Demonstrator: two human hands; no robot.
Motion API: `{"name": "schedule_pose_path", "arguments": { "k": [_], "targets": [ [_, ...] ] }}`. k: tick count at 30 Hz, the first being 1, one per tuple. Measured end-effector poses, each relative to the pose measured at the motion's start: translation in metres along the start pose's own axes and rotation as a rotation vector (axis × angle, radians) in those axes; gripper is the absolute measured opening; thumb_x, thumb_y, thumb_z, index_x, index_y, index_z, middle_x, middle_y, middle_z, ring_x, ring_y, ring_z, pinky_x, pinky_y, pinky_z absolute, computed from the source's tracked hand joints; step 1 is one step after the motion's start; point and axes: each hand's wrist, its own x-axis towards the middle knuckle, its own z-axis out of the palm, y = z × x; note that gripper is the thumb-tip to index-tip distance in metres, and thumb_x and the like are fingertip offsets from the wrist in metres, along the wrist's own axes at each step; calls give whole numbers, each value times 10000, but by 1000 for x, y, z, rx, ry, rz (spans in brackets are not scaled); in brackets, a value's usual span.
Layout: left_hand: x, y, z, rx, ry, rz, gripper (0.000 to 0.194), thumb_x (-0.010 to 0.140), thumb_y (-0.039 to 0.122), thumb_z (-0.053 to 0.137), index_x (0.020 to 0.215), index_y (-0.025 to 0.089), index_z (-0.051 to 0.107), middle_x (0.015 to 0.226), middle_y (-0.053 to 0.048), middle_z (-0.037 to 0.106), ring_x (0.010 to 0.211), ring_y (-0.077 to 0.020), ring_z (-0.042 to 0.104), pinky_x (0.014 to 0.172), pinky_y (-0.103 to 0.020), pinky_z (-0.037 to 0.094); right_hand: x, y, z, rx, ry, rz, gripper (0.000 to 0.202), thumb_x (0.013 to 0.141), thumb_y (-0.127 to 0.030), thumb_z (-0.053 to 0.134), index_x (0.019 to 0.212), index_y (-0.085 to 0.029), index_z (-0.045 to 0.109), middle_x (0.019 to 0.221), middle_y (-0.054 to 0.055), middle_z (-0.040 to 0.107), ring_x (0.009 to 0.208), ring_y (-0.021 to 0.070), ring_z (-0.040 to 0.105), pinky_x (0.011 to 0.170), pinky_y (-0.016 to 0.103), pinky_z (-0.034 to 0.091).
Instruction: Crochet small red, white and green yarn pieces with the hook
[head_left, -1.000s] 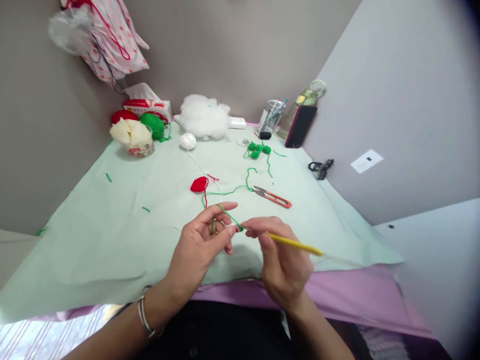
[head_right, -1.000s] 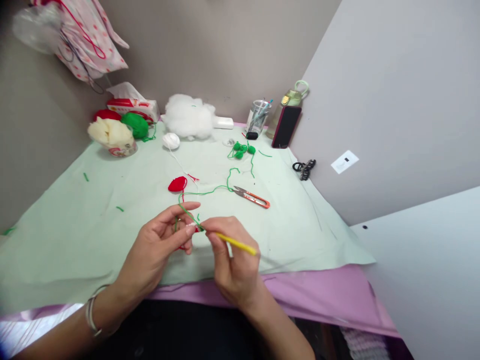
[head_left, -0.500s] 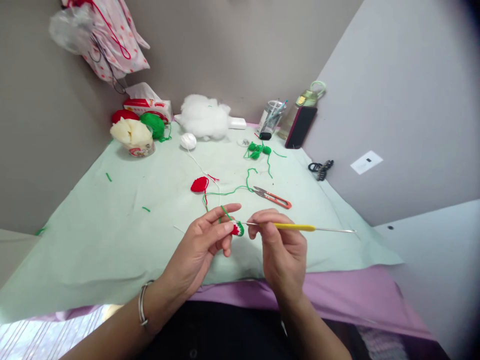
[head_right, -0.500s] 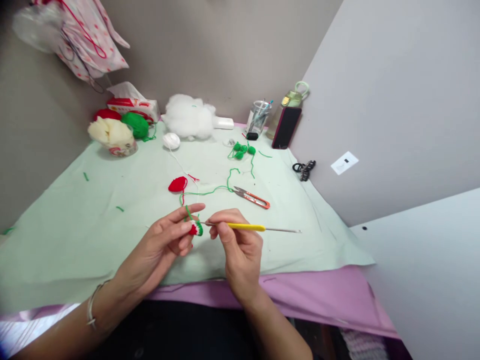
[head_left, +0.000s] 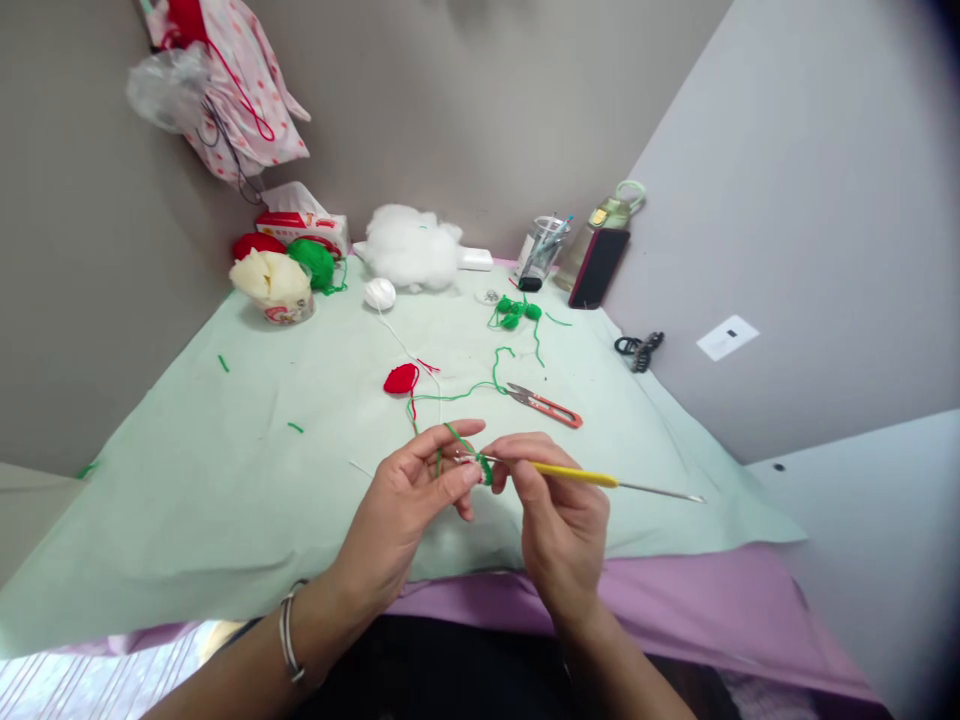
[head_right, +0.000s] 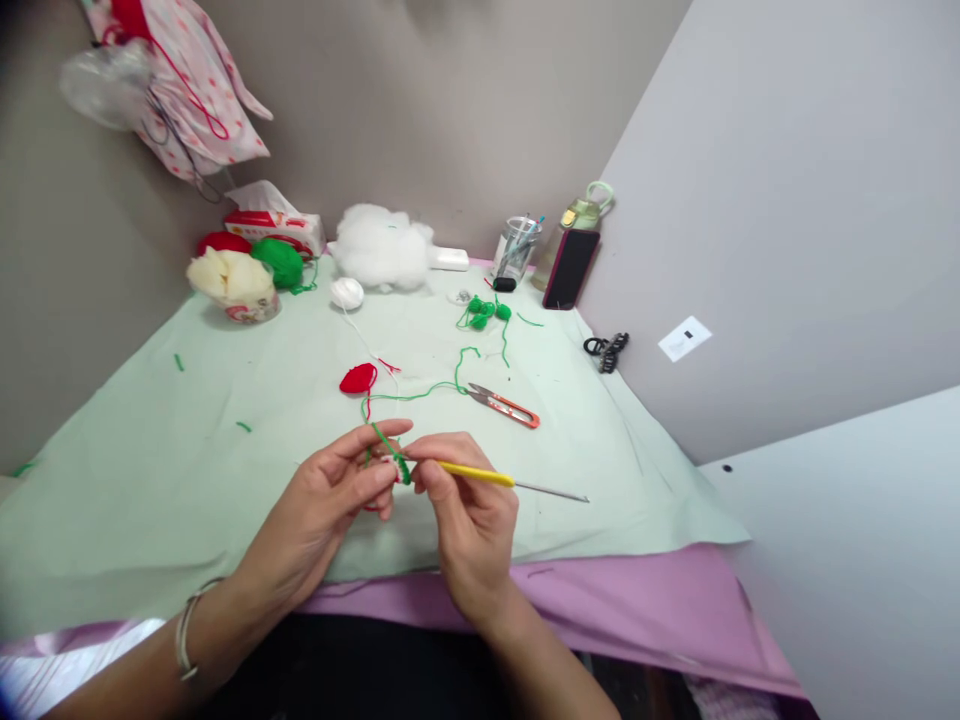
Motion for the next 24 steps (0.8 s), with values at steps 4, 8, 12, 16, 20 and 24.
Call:
{"name": "schedule_pose_path", "arguments": {
  "k": [4, 8, 12, 16, 20, 24],
  "targets": [
    [2, -2, -1, -107, 10, -92, 456, 773, 275, 924, 1207, 193, 810, 750, 34, 628, 555, -57, 487, 535, -186, 449, -6, 5, 0, -355, -13, -306, 315, 986, -84, 633, 1177, -287, 778, 1014, 64, 743, 902, 200, 724, 728, 332, 614],
    [7, 2, -8, -239, -8, -222, 374, 769, 246, 920, 1119, 139, 839, 690, 44, 583, 523, -26, 423, 505, -140, 415, -2, 7, -4, -275, 29, -291, 326, 1000, -78, 603, 1181, -289, 772, 988, 55, 746, 853, 186, 708, 716, 329, 604],
    [8, 2, -7, -146, 9, -100, 297, 754, 222, 925, 1035, 173, 845, 751, 33, 650, 534, -30, 493, 548, -150, 462, 3, 3, -1, 117, 53, 75, 200, 1038, -192, 596, 1028, -268, 781, 874, 18, 697, 671, 138, 630, 633, 300, 553],
    [4, -2, -2, -62, 14, -13, 203, 772, 305, 923, 813, 168, 778, 673, 26, 674, 565, -72, 567, 581, -171, 492, 7, -1, -3, 79, -87, 140, 143, 1004, -245, 664, 971, -255, 802, 865, 32, 709, 759, 166, 661, 696, 312, 567],
    [4, 1, -7, -108, 75, -68, 259, 782, 356, 918, 793, 177, 732, 607, 49, 626, 547, -72, 555, 572, -166, 488, 48, 13, -34, -92, -425, 93, 203, 914, -322, 779, 1108, -266, 791, 1000, 60, 764, 812, 196, 701, 768, 364, 608],
    [7, 6, -14, -143, 111, -81, 279, 761, 349, 936, 797, 176, 720, 621, 59, 605, 534, -60, 529, 546, -156, 468, 143, 59, -82, -488, -128, 169, 334, 849, -396, 791, 1137, -229, 764, 1085, 88, 774, 982, 245, 724, 918, 420, 609]
  ]
}}
